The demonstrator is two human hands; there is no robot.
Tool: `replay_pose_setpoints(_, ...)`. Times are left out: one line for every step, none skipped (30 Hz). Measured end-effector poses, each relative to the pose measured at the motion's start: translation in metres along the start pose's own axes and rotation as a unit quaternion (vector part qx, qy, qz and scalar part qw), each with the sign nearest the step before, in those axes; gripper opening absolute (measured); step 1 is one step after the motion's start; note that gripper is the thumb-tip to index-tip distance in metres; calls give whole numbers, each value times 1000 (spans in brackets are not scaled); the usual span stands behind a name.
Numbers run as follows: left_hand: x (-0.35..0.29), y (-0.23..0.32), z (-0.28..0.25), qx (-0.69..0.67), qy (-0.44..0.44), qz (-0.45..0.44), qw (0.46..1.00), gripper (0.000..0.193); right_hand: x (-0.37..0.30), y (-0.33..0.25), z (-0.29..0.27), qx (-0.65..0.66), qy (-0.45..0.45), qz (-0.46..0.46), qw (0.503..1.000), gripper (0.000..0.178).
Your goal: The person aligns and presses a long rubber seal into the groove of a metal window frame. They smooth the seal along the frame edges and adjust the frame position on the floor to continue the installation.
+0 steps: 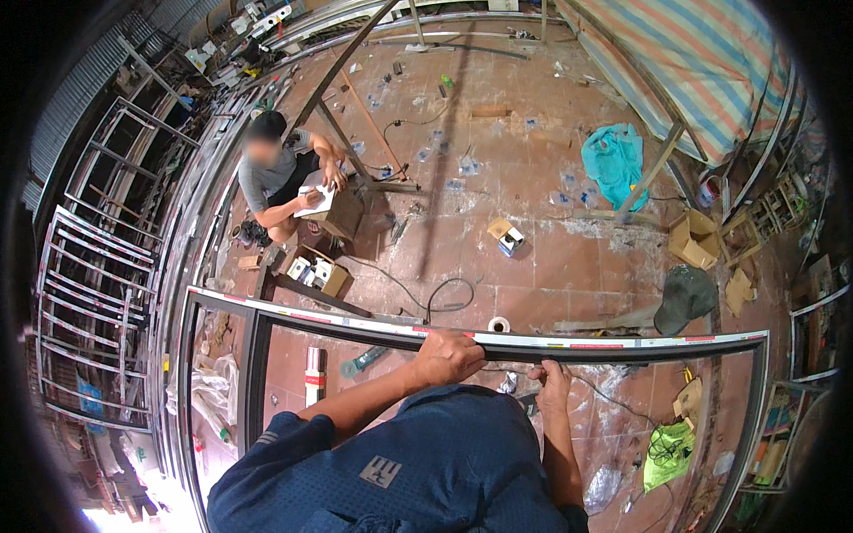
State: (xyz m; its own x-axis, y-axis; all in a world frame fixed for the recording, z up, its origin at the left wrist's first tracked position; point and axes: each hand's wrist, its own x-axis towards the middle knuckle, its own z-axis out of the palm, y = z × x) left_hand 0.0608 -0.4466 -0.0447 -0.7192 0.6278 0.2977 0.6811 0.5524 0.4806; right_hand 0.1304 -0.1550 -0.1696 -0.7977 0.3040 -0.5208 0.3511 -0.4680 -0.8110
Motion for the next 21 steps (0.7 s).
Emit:
replay_pose_setpoints(-1, 0, 0, 3, 0, -4, 1000, 24, 0, 2, -1, 11, -25, 3, 1000, 18)
replay_pose_setpoints(-2, 0, 0, 7, 0, -7, 1000, 24, 1, 3, -3, 10, -58, 13, 998, 18)
replay_pose_setpoints(-4, -1, 2, 10, 0, -7, 1000, 23, 2, 4, -5, 10, -90, 23, 996, 18)
replay_pose_setpoints(-3, 0, 2, 13, -1, -11, 1000, 23, 2, 3, -6, 9, -120, 33, 992, 18)
replay_pose_setpoints(-2, 1, 0, 17, -2, -14, 1000, 23, 0, 4, -1, -32, -104, 8, 994, 18)
replay_pose_setpoints(-2, 2, -1, 20, -3, -18, 1000, 22, 2, 8, -1, -21, -91, 7, 996, 18)
replay_pose_setpoints(-1, 2, 1, 12, -11, -28, 999, 22, 4, 12, 2, -11, -79, 5, 997, 18)
replay_pose_setpoints(-2, 4, 2, 22, -11, -37, 999, 21, 5, 16, 3, -2, -67, 3, 998, 18)
replay_pose_setpoints(-3, 5, 2, 31, -12, -47, 998, 21, 6, 20, 4, 2, -49, -4, 999, 17)
replay_pose_setpoints(-3, 9, 2, 40, -13, -57, 998, 21, 5, 19, 6, -4, -54, -6, 999, 17)
replay_pose_setpoints(-5, 11, 2, 39, -23, -72, 996, 20, 4, 17, 6, -9, -59, -9, 998, 17)
replay_pose_setpoints(-9, 15, 1, 14, -3, -97, 995, 19, 3, 16, 8, -14, -64, -11, 998, 17)
replay_pose_setpoints(-13, 21, 0, -11, 16, -119, 993, 20, 3, 15, 7, -7, -67, -11, 998, 19)
replay_pose_setpoints(-18, 26, 2, -39, 35, -141, 989, 21, 4, 13, 8, 0, -64, 2, 998, 20)
replay_pose_setpoints(-29, 24, 5, -57, 29, -178, 982, 28, 5, 13, 12, 7, -60, 15, 998, 22)
replay_pose_setpoints(-38, 28, 4, -70, 31, -231, 970, 28, 2, 10, 11, 11, -49, 29, 998, 24)
replay_pose_setpoints(-51, 25, 9, -135, 17, -296, 946, 27, 4, 14, 5, -17, -59, 23, 998, 24)
replay_pose_setpoints(-64, 22, 13, -194, 41, -326, 924, 27, 7, 16, -2, -46, -66, 19, 997, 24)
replay_pose_setpoints(-74, 16, 15, -163, 47, -303, 938, 22, 4, 10, 0, -55, -78, 11, 995, 25)
replay_pose_setpoints(-74, 19, 11, -146, 58, -308, 938, 19, 2, 6, 5, -61, -94, 5, 994, 27)
replay_pose_setpoints(-73, 17, 10, -110, 59, -304, 944, 17, 1, 5, 5, -41, -97, 14, 994, 26)
